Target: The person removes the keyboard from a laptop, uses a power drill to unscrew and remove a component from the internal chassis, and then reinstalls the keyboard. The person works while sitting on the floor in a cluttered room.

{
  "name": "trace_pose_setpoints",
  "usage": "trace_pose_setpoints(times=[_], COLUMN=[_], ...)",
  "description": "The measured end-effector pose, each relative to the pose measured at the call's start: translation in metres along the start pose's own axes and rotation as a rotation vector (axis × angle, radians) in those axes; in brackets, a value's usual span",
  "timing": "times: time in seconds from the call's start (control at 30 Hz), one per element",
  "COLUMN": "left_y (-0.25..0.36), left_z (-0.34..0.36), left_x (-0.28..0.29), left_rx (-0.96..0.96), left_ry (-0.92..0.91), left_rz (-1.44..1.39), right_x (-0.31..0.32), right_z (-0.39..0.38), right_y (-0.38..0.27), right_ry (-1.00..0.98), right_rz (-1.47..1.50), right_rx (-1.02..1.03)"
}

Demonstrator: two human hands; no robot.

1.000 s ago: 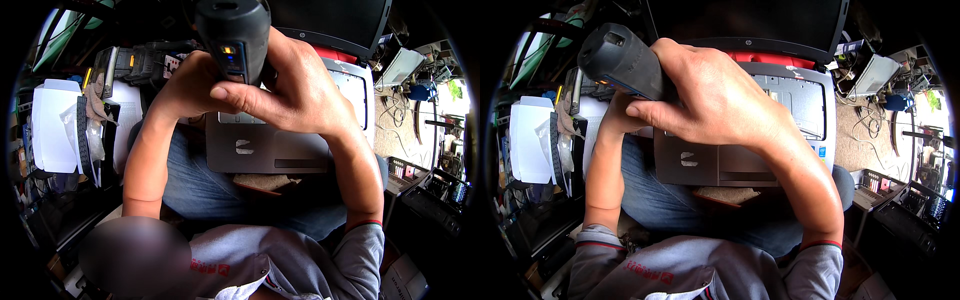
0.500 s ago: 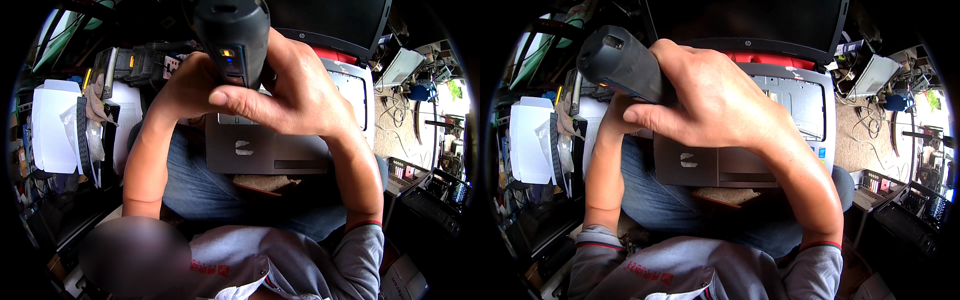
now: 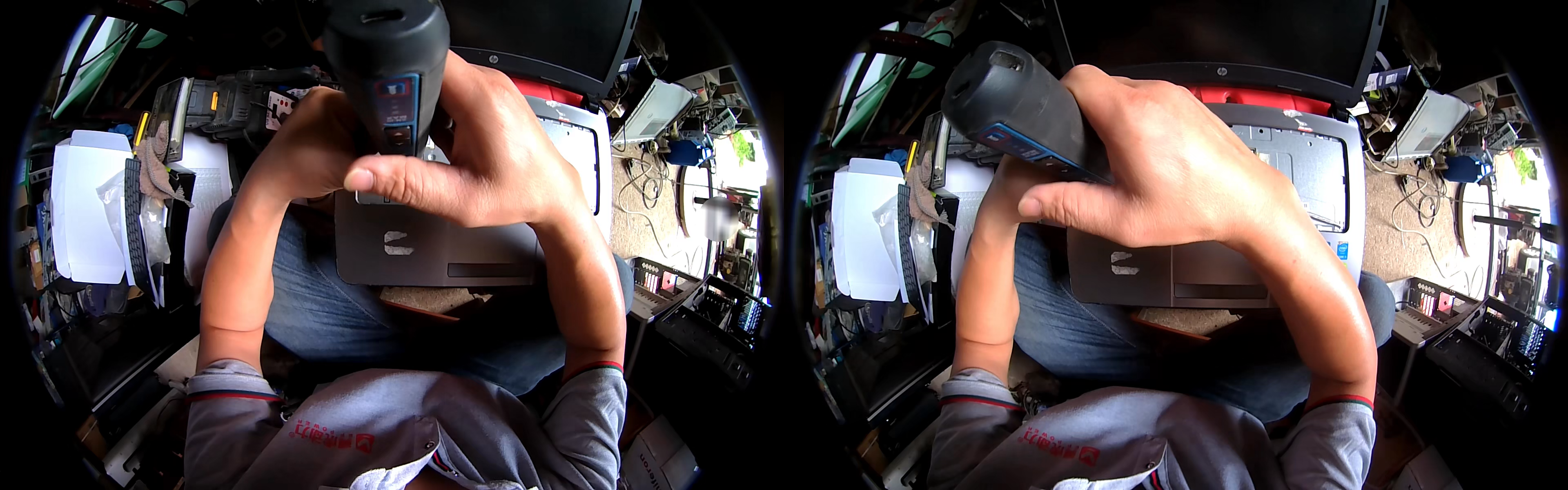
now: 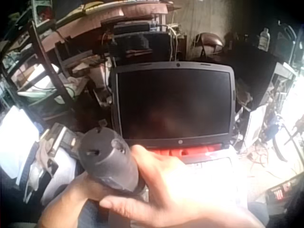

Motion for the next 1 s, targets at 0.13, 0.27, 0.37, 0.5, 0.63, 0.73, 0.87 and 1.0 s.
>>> trace_pose_setpoints(times=[0.13,0.27,0.37,0.5,0.63,0.73,0.87,1.0], left_y=[0.002,0.011,-0.009,-0.021,-0.02,-0.015,-0.009,-0.015], left_z=[-0.003,0.001,0.001,0.005,0.015,0.02,0.023,0.024], left_x=[-0.001,0.0,0.017,0.015,-0.014,-0.034,-0.055,-0.074], left_rx=[-0.009,-0.051,0.321,0.266,0.298,0.297,0.417,0.505], left_ry=[-0.013,-0.204,-0.172,-0.069,-0.034,-0.047,-0.102,-0.126], left_rz=[0.138,0.196,-0.043,-0.217,-0.297,-0.373,-0.38,-0.368], right_x=[0.0,0.003,0.023,0.065,0.105,0.118,0.118,0.115], right_z=[0.0,-0.002,0.0,-0.012,-0.063,-0.102,-0.136,-0.147], right_y=[0.001,0.003,-0.002,-0.009,-0.005,-0.005,-0.007,-0.012], right_ry=[-0.019,0.022,0.129,0.314,0.509,0.584,0.707,0.815], right_rz=[0.019,0.095,0.328,0.496,0.246,0.422,0.533,0.561], right_rx=[-0.049,-0.053,-0.085,-0.119,-0.271,-0.238,-0.243,-0.233])
Point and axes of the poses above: each hand's wrist, its own z-axis towards the middle knuckle, its own x-axis out of the back of the hand, y = z × x, the point moved 5 cm from there along z, towards the middle knuckle, and after that the axes turned 1 degree about -z, right-handed, at the moved point
